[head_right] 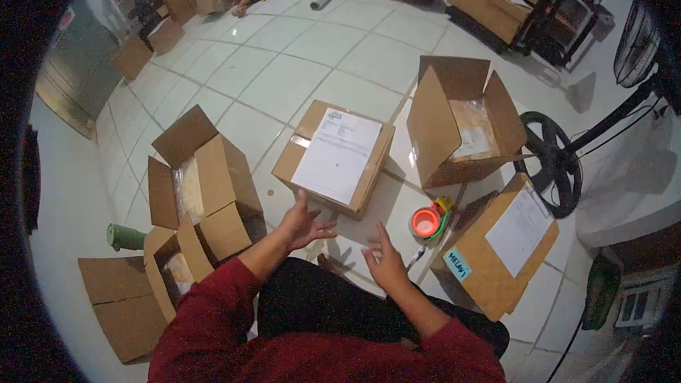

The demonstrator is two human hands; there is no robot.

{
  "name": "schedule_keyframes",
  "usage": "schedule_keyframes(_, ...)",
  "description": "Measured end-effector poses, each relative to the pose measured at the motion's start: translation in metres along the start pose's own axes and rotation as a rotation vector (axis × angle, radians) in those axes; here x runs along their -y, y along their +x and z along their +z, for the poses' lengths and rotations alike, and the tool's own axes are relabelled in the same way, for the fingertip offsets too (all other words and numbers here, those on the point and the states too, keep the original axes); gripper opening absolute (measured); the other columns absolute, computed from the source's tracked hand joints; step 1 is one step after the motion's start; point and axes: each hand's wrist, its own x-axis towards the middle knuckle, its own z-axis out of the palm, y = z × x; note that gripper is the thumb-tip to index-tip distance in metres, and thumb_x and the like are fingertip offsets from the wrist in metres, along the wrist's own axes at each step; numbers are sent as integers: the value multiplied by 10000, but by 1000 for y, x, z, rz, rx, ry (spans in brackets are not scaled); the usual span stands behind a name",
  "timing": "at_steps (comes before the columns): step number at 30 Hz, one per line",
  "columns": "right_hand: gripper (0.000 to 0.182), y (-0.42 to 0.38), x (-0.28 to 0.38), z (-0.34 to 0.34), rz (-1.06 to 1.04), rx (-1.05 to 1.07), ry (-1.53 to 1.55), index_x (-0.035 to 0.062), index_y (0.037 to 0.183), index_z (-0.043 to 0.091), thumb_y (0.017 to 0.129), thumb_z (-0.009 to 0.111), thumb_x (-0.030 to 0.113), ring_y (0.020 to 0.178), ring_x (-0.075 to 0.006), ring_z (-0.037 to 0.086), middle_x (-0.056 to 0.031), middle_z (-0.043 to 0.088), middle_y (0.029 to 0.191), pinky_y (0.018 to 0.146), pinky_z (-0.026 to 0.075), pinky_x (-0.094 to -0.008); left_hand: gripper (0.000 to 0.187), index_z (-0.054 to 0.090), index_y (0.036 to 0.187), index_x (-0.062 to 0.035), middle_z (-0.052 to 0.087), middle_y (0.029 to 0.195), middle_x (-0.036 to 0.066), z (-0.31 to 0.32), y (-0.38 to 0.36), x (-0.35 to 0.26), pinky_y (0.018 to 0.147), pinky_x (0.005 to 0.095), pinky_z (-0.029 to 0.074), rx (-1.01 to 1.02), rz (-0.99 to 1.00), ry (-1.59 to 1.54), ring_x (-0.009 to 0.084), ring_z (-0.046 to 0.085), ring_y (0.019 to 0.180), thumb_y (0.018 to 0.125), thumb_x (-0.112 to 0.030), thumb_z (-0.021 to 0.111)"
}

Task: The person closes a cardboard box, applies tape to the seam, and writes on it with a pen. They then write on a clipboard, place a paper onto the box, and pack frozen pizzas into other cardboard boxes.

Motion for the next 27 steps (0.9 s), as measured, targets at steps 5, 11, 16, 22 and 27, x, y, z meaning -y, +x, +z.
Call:
schedule_keyframes(5,398,-110,-2,-61,285,165,251,57,1168,388,799,517,132,876,-145,522,-89,545,950,794,410,-275,750,87,1282,-73,116,1320,179,29,45,-16,910,587,175,261,154,-258,359,158,1203,771,-601,239)
schedule_keyframes(11,310,-219,-43,-111,716,-295,299,79,1080,497,792,519,193,808,-161,519,-80,546,874,773,401,-288,727,123,1289,-125,164,1323,145,92,186,-112,900,562,208,320,307,88,343,208,1194,767,-628,180)
schedule_keyframes(16,286,-257,-125,-106,330,-309,280,92,1076,510,812,500,200,779,-159,500,-60,524,869,767,399,-275,779,37,1299,-92,122,1306,246,161,241,-144,969,432,172,40,742,1022,357,151,1210,765,-538,388)
schedule_keyframes(22,271,-252,-65,-83,355,-449,189,82,1064,509,806,490,163,790,-161,504,-63,513,915,740,412,-282,825,-38,1295,-112,-17,1322,234,116,178,-49,991,386,125,211,527,1427,342,73,1228,756,-539,418)
schedule_keyframes(27,300,-253,-63,-88,-159,-457,-334,54,1027,515,734,572,77,759,-229,534,-126,518,930,709,433,-314,778,29,1306,-180,128,1328,182,54,73,-17,967,403,187,288,221,1469,317,178,1209,748,-548,427)
